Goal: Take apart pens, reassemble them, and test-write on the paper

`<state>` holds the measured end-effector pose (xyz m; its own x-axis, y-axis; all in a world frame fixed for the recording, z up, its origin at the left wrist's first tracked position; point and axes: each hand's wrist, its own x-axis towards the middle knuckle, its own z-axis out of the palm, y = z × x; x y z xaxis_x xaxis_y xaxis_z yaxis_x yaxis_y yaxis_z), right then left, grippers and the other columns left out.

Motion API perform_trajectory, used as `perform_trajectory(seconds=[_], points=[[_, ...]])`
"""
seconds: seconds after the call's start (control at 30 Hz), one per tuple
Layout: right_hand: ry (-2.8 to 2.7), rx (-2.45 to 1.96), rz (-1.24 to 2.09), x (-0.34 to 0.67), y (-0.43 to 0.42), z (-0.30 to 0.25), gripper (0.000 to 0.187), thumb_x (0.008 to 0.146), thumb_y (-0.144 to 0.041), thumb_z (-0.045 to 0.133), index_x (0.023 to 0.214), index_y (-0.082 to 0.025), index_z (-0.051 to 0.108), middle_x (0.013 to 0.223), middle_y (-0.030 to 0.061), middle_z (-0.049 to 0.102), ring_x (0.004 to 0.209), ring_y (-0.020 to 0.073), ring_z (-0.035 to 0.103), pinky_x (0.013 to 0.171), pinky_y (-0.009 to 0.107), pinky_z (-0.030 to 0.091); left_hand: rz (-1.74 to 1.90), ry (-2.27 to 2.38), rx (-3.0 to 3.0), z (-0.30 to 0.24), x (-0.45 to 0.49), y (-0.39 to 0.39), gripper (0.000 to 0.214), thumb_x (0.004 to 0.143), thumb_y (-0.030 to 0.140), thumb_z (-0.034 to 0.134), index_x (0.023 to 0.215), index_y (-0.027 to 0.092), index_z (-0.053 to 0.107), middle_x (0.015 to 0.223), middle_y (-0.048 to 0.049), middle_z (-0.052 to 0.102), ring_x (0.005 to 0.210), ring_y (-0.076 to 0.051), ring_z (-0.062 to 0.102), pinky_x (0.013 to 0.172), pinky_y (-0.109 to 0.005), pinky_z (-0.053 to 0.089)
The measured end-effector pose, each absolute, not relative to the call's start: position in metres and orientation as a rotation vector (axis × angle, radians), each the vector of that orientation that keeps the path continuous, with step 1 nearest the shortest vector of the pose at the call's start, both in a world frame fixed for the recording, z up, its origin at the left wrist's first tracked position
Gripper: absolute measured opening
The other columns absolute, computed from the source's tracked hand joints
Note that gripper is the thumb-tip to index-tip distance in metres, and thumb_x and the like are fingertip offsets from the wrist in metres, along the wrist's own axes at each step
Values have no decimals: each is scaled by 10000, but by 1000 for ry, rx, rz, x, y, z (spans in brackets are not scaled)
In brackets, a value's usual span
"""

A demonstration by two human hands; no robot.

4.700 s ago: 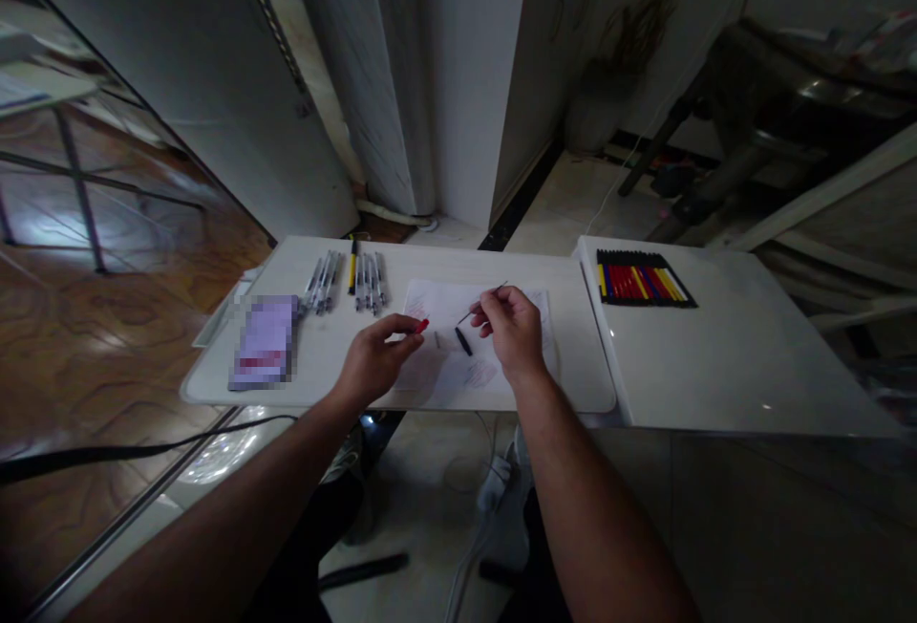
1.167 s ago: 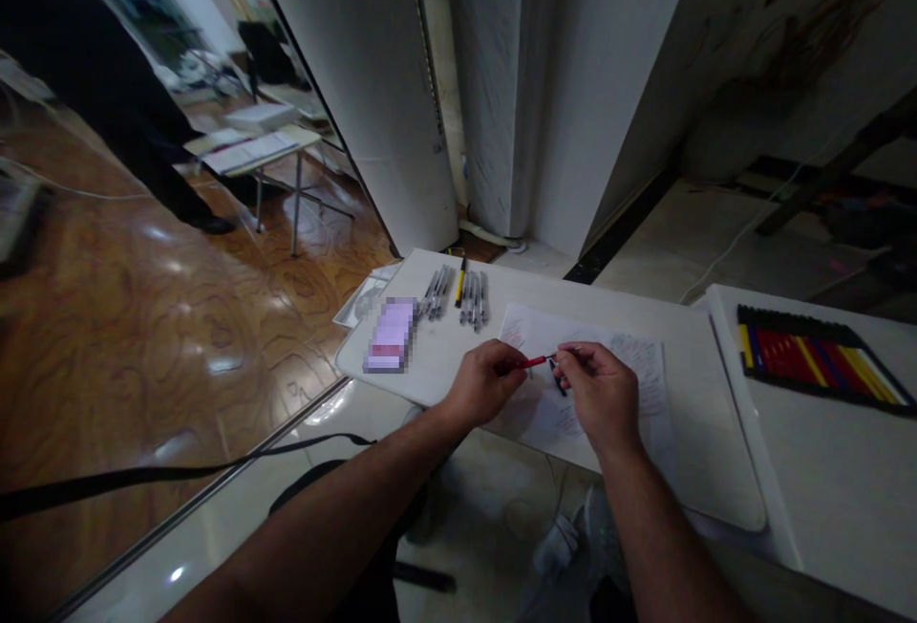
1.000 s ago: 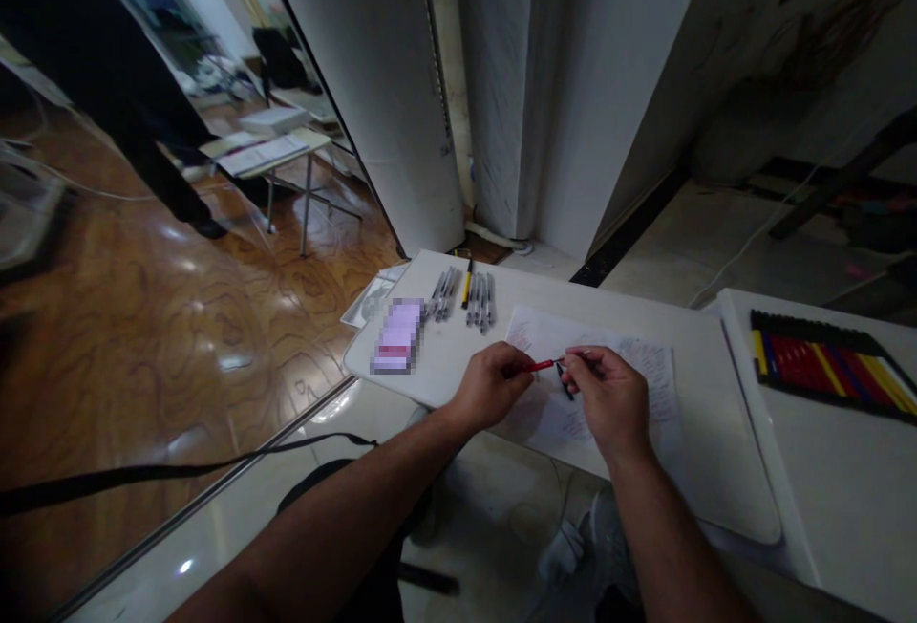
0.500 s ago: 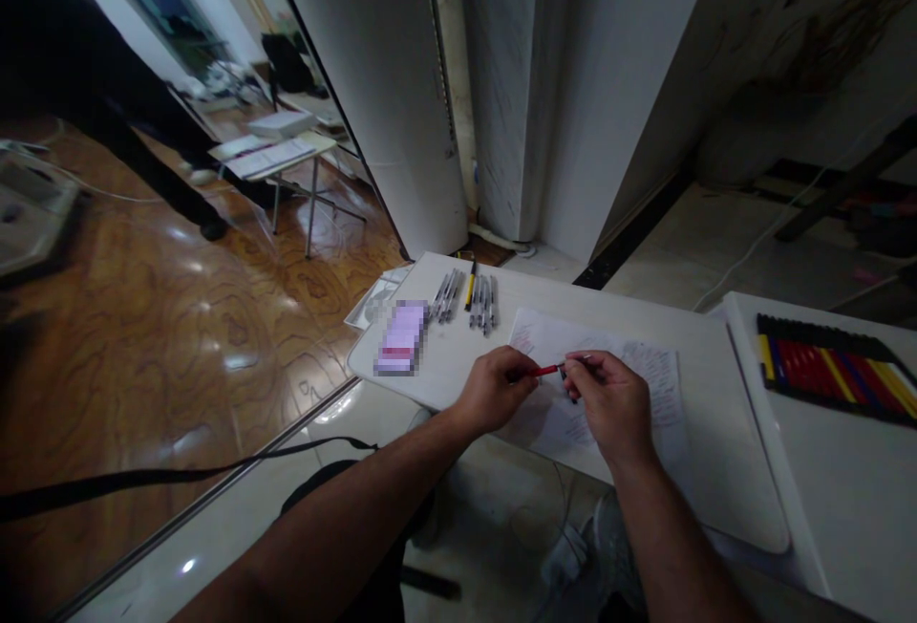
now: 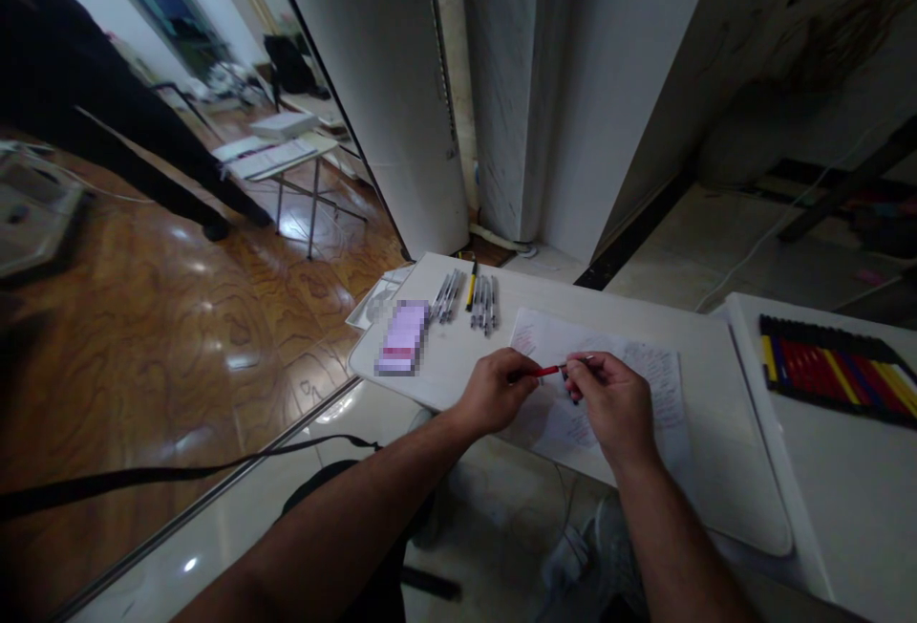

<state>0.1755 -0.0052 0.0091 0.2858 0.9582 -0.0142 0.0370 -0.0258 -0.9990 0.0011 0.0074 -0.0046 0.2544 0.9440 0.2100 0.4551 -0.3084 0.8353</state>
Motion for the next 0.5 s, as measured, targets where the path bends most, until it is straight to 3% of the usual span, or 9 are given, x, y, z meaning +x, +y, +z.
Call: perform_trajectory(seconds=[0.3, 0.5], points=[[-994, -1367, 1023, 174, -6, 13, 273, 691, -376, 796, 828, -157, 707, 627, 38, 670, 527, 136, 593, 474, 244, 488, 915, 1235, 1890, -3, 0, 7, 188, 819, 205, 600, 941, 186, 742, 832, -46, 701, 774, -161, 622, 714, -265, 475], [-989, -1373, 1036, 174, -7, 13, 281, 692, -371, 798, 835, -147, 706, 642, 42, 675, 533, 131, 594, 480, 235, 482, 893, 1252, 1886, -1, 0, 7, 169, 774, 191, 642, 917, 183, 732, 814, -37, 691, 722, -147, 595, 685, -254, 463]])
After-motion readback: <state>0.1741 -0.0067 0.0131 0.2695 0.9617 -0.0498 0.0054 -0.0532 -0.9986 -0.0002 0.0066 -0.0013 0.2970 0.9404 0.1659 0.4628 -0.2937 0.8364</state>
